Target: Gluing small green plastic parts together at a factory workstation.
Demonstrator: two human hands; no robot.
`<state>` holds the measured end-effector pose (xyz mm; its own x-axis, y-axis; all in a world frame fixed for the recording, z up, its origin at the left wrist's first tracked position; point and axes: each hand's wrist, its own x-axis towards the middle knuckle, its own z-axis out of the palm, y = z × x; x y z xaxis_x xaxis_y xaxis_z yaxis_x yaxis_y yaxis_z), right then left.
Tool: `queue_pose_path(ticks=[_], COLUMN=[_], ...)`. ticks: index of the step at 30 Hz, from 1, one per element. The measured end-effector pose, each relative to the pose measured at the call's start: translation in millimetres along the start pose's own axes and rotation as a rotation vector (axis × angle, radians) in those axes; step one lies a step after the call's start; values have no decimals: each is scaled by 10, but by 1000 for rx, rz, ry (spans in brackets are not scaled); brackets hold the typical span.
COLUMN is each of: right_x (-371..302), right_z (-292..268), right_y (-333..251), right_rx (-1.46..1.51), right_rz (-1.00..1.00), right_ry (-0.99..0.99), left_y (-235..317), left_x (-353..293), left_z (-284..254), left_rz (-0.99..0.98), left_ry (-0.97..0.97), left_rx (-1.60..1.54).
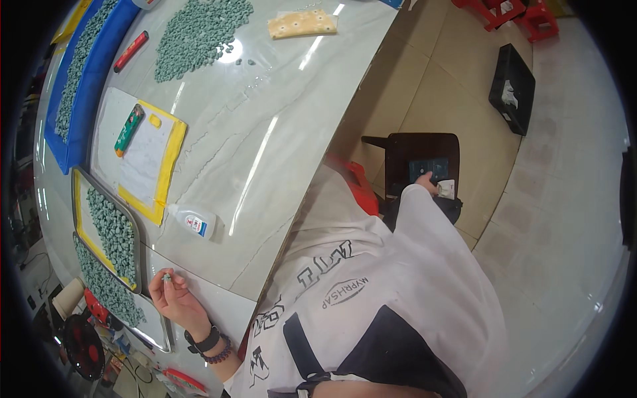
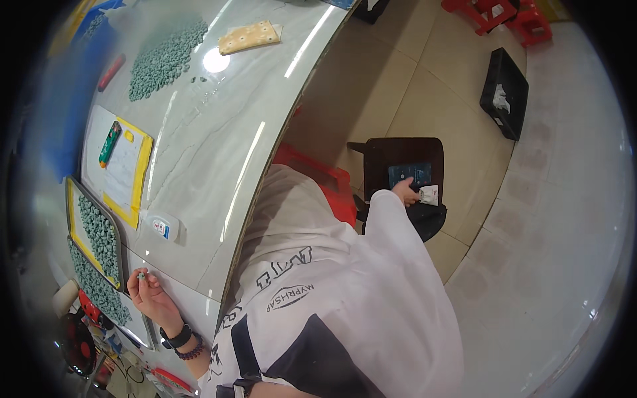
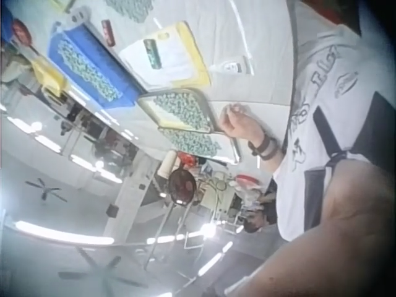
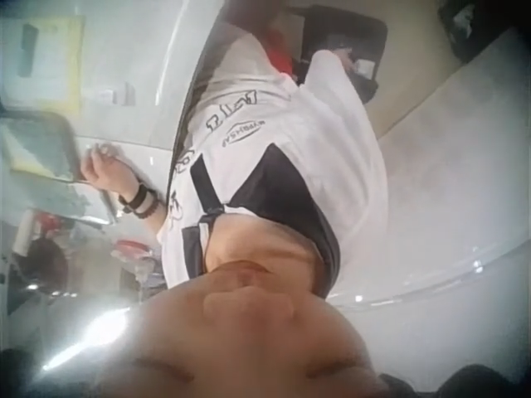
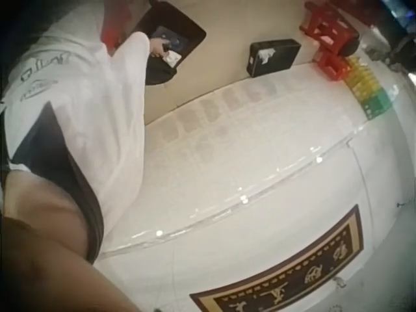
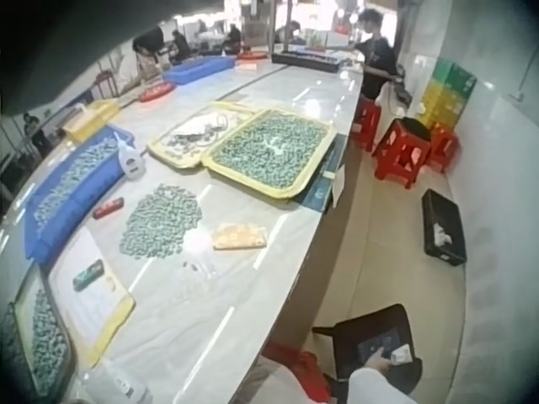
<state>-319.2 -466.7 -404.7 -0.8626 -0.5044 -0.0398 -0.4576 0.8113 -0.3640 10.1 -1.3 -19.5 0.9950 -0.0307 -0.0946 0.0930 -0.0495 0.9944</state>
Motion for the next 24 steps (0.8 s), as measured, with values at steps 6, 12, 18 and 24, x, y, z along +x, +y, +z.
queue_pose_path(ticks=[6,12,18,24], right_x=[176,7,-172,119], right_z=[-29,-273,-490,-75], right_y=[172,16,-134,169], right_rx=[311,255,209,284], right_rz=[91,110,134,84], right_ry=[-337,-334,-334,-324], left_y=[11,9,11,15], left_x=[12,24,7,27], left_z=[-18,1,-11,-6], left_rz=[-15,-13,-5,-7], left_ry=[-4,-18,-30,-51], left_rx=[-12,-5,7,-4])
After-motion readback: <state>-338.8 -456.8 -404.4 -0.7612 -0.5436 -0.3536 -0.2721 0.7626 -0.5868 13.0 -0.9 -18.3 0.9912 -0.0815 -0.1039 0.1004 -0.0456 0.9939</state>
